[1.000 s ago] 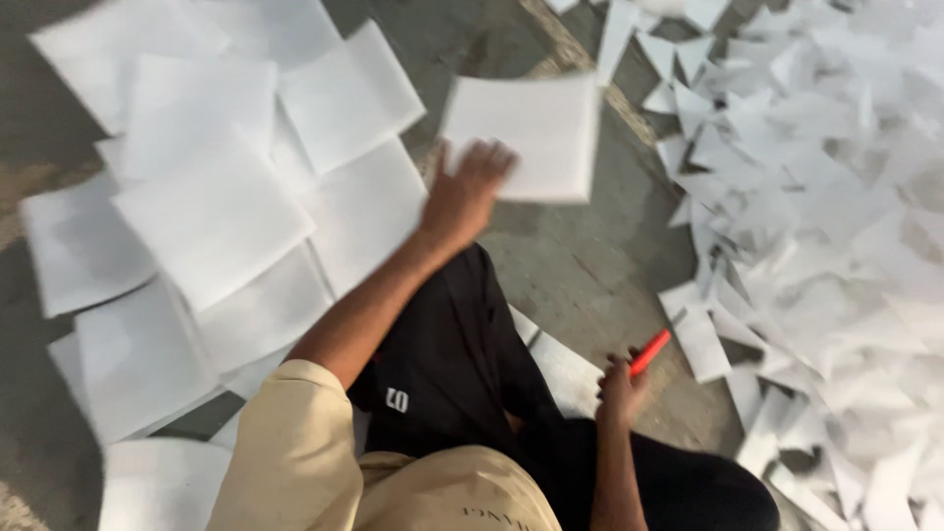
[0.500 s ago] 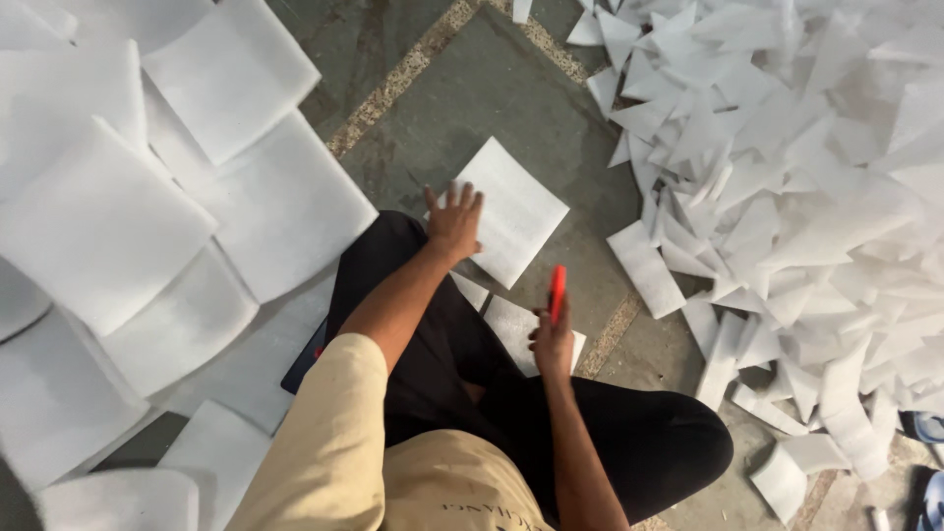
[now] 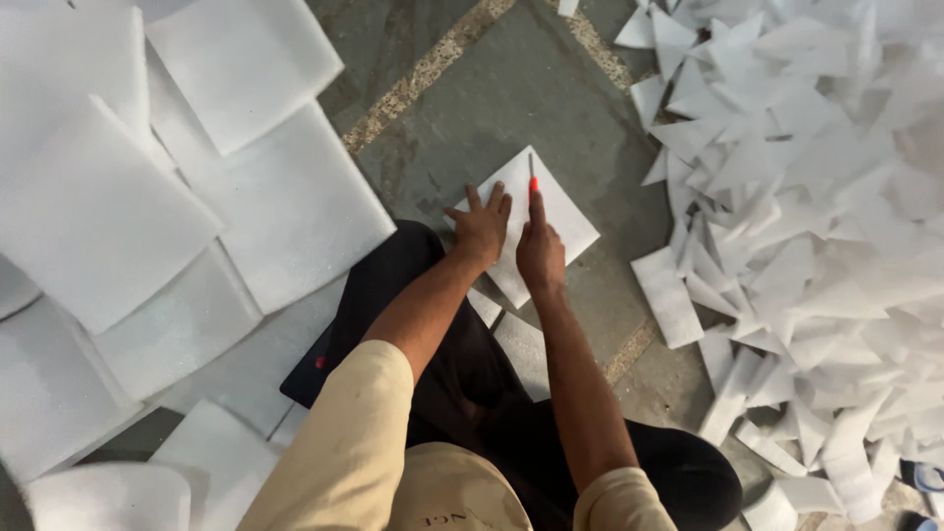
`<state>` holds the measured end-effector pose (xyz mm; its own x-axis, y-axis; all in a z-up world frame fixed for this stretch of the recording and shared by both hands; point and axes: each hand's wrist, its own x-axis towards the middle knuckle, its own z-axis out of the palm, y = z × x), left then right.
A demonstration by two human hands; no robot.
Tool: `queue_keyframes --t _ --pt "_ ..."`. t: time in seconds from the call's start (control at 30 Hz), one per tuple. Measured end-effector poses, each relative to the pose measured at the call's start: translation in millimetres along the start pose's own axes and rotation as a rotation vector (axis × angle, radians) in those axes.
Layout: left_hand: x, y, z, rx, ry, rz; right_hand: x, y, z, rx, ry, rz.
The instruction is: The person sits on a tiled floor and repeatedly cuts white foam sheets into smaller pieces using a red utility knife. The cut pieces are tossed to the right, forming a growing pile of offcuts.
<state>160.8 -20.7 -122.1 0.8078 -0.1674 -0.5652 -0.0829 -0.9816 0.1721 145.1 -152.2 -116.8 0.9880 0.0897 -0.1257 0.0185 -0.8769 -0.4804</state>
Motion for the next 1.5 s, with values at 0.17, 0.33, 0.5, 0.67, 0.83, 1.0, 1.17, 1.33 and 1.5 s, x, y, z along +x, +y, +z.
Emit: queue_keyframes --t 0.17,0.33,0.5,0.67,0.83,1.0,1.17,1.33,1.5 --pt "9 2 11 0.019 0.129 -0.006 33 -3 6 -0.048 -0.061 0.082" --pt "16 0 15 0.026 0.065 0.005 49 -5 6 -0.068 -0.072 0.055" --pt "11 0 15 -0.018 0.091 0.0 17 -8 -7 -0.058 -0.112 0.092" --pt "1 1 -1 -0.055 0.069 -0.008 -104 -23 -38 -0.018 -0.328 0.366" --pt "-1 -2 0 -0.014 0.066 0.011 -218 -32 -63 -0.021 -0.334 0.302" --pt "12 -4 43 -0.164 0.205 0.056 -240 -20 -66 0.068 -0.252 0.29" --pt "2 1 67 -0.129 0.247 0.054 -220 -9 -55 0.086 -0.11 0.226" --pt "-9 -3 15 -0.148 0.025 -0.095 -166 -14 -40 0.088 -0.138 0.245" --pt "-6 -3 -12 -0.034 0.133 0.022 -85 -15 -27 0.063 -0.105 0.167"
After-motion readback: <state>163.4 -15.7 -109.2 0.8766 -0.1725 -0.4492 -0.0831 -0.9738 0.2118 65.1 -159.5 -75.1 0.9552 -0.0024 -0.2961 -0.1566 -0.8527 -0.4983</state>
